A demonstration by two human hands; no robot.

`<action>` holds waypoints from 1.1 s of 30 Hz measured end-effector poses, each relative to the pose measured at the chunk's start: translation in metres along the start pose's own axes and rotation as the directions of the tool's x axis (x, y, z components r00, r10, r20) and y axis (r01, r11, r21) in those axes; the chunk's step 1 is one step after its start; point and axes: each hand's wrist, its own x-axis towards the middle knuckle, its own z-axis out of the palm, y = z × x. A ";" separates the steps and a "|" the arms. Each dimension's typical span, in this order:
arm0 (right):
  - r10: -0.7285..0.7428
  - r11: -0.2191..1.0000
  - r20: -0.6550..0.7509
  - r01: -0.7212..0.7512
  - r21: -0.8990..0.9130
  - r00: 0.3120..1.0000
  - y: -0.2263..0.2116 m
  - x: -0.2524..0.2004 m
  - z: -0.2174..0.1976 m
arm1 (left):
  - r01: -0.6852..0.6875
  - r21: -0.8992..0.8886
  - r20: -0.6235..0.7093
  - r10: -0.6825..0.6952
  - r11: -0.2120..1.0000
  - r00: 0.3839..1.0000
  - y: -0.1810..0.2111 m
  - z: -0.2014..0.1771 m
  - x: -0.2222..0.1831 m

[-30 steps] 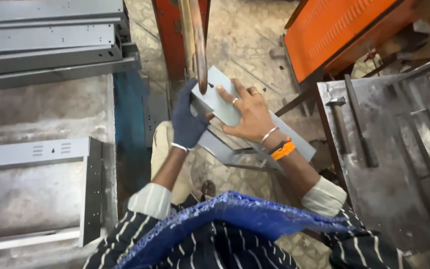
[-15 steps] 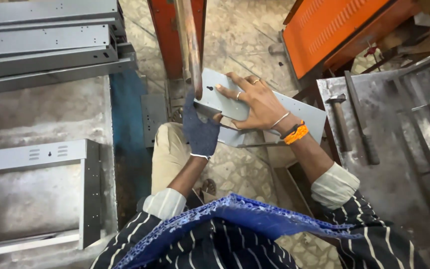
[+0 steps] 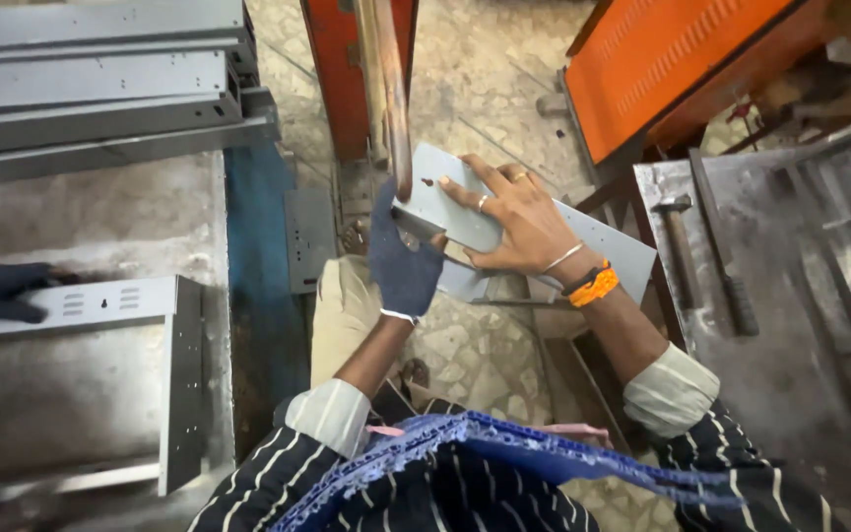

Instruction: Positioning, aligning, and spot welding metal components to assemble structural frames.

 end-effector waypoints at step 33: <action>0.529 0.846 -0.188 -0.494 0.201 0.828 -0.043 -0.025 0.074 | -0.229 0.080 0.309 0.194 0.970 0.931 -0.018 -0.046 0.033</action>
